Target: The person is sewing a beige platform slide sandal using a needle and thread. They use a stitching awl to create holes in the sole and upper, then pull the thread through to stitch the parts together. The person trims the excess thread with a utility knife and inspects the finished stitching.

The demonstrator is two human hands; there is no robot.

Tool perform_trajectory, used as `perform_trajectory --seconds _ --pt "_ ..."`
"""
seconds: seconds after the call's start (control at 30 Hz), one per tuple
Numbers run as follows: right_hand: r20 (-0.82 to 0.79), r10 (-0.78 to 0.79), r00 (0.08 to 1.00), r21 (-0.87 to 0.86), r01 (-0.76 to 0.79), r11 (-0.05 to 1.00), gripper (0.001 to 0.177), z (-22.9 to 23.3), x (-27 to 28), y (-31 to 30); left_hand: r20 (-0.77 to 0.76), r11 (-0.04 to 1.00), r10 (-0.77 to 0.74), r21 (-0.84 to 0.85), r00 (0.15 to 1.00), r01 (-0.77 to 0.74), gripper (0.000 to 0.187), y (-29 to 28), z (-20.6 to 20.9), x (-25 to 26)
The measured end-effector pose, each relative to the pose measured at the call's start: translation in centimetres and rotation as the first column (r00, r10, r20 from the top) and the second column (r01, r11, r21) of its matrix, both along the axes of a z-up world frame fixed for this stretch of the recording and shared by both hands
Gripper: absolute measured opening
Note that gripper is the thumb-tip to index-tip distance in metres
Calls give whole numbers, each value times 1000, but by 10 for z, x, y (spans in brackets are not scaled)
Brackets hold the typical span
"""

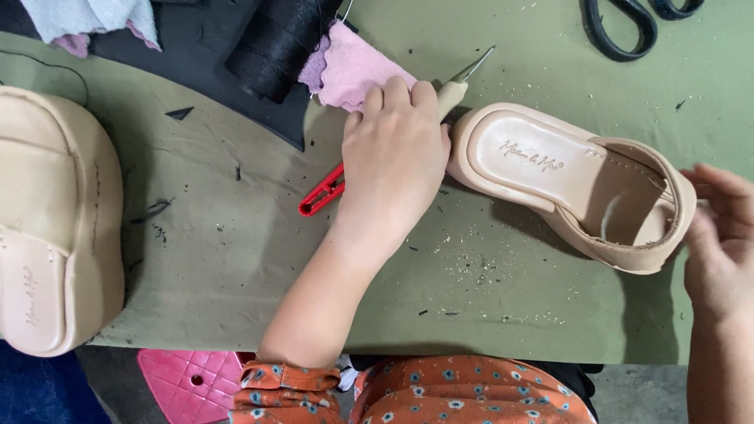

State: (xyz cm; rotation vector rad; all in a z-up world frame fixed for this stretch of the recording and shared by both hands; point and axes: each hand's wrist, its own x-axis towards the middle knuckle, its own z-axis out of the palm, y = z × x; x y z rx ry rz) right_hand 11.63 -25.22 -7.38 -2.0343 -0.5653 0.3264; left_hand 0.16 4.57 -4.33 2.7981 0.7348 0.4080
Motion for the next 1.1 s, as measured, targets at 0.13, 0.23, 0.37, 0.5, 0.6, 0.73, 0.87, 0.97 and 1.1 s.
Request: perform_trajectory --seconds 0.13,0.23,0.37,0.5,0.6,0.73,0.87,0.97,1.1 --pt "-8 28 1000 -38 -28 999 44 -13 12 -19 131 999 -2 -47 991 8 11 -7 26 3" --pt "188 17 982 -97 2 995 11 -25 23 -37 278 908 -226 -286 933 305 32 -20 35 7" --pt "147 83 986 -162 -59 985 20 -18 30 -37 244 957 -273 -26 930 288 46 -44 19 10" --pt "114 72 991 -40 -68 997 15 -15 29 -31 190 977 -176 155 966 148 47 -48 19 10" --pt "-185 7 983 258 42 965 12 -17 23 -24 181 980 -143 166 973 113 45 -51 20 11" --pt "-272 38 962 406 79 910 11 -14 11 -8 182 981 -125 172 975 93 41 -52 19 10" --pt "-356 -16 934 519 212 828 10 -15 9 2 175 984 -92 165 980 63 40 -53 19 10" --pt "-362 -26 932 535 230 813 12 -17 9 3 177 987 -95 143 980 70 38 -53 18 11" --pt "-371 2 929 573 227 788 9 -21 8 -1 190 990 -93 126 977 69 38 -53 18 11"
